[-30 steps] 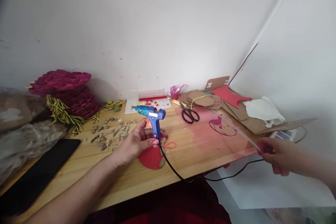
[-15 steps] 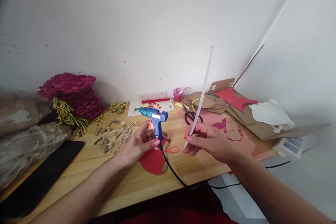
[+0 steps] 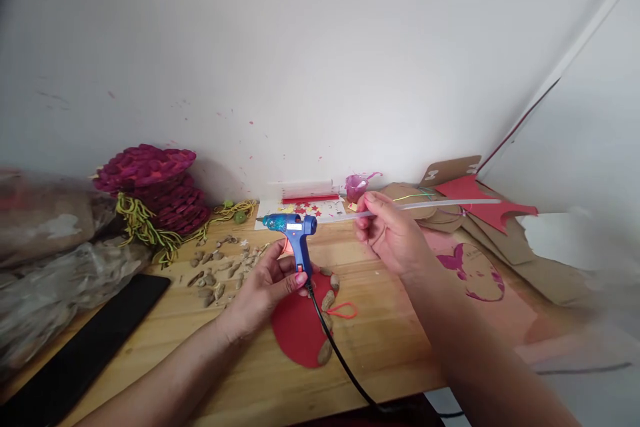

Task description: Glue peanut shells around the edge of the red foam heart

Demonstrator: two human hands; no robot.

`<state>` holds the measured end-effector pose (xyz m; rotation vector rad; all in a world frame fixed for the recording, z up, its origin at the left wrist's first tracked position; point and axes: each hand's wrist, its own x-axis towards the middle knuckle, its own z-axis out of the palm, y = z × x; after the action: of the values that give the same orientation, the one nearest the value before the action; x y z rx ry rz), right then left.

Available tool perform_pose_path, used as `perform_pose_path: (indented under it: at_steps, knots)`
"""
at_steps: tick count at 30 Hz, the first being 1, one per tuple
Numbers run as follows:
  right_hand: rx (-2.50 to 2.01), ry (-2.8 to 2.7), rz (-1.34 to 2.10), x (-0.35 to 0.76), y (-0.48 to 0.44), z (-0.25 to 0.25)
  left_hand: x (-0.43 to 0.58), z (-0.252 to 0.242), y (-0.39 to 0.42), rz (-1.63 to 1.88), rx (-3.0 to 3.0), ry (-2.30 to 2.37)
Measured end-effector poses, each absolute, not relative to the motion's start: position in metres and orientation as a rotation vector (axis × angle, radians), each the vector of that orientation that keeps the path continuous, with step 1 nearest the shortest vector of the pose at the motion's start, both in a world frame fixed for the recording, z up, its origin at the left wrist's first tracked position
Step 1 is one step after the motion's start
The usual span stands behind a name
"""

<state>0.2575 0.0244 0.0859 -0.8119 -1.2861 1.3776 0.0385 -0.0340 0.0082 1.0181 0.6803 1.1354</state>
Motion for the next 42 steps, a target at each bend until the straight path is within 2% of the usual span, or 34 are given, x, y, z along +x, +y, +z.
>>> perform_pose_path:
  at_steps: [7, 18, 42]
  knots:
    - [-0.811, -1.295, 1.225, 0.257, 0.027, 0.061, 0.041, 0.011, -0.037, 1.172, 0.915, 0.759]
    - [-0.815, -1.575, 0.892, 0.262, 0.015, 0.059, 0.040, 0.008, -0.036, 1.137, 0.929, 0.754]
    - [-0.788, -1.509, 0.910, 0.259, 0.009, 0.058, 0.040, 0.011, -0.038, 1.115, 0.916, 0.752]
